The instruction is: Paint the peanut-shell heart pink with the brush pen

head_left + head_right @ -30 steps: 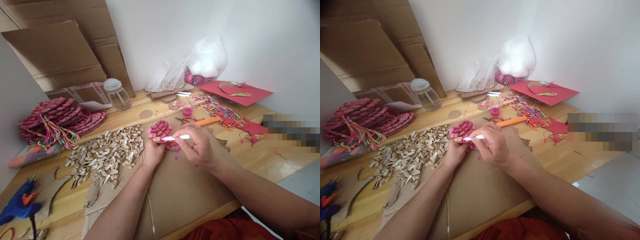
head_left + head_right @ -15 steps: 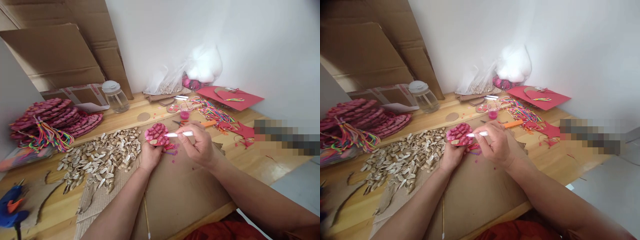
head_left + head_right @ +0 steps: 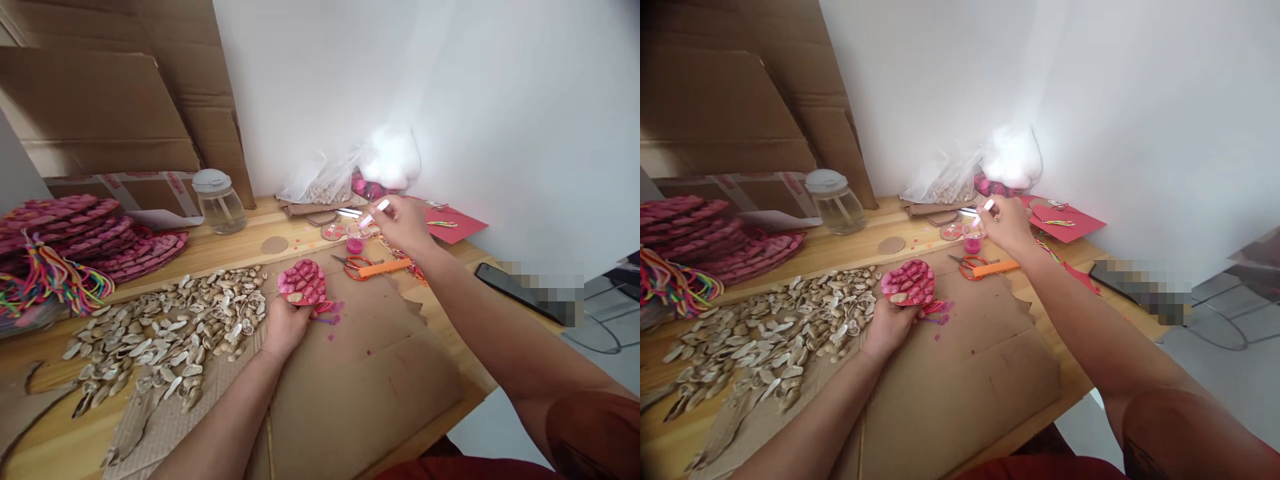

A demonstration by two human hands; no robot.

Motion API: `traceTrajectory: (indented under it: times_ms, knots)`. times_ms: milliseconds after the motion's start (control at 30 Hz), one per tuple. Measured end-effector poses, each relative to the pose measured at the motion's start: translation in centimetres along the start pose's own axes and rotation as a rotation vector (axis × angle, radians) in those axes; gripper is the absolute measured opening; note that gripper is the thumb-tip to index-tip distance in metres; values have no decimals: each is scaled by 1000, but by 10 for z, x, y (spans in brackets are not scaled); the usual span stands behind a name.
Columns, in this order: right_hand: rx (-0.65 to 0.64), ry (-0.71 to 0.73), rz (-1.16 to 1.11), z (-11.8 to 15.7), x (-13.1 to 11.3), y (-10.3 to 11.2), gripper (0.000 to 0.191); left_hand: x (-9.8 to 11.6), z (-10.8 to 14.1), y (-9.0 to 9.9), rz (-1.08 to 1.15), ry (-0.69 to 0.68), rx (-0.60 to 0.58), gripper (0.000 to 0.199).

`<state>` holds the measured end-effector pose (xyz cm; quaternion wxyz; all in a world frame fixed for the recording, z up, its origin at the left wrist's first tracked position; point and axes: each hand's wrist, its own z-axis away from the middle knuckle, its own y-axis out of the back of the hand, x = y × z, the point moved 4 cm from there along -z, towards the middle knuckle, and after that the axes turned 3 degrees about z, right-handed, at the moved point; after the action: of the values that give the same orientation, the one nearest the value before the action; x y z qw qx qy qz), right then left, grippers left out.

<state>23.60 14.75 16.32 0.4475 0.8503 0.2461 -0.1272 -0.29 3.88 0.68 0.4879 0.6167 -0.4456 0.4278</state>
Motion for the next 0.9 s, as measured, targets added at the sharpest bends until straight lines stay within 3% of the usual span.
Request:
traceTrajectory:
  times_ms: [133,300,500,667,900]
  knots:
    - [-110,-106,176,-7,9,-22,17,4,0,0,15,-8,2,22]
    - [-241,-153,235,-12,20,-45,19,8,0,-2,36,-3,1,21]
    - [-265,-177,265,-12,29,-62,22,1,-1,-1,-2,11,2,23]
    - [-251,-179,260,-12,30,-64,20,2,0,0,-11,16,-1,24]
    - [-174,-165,186,-10,23,-48,22,6,1,0,-10,7,-10,23]
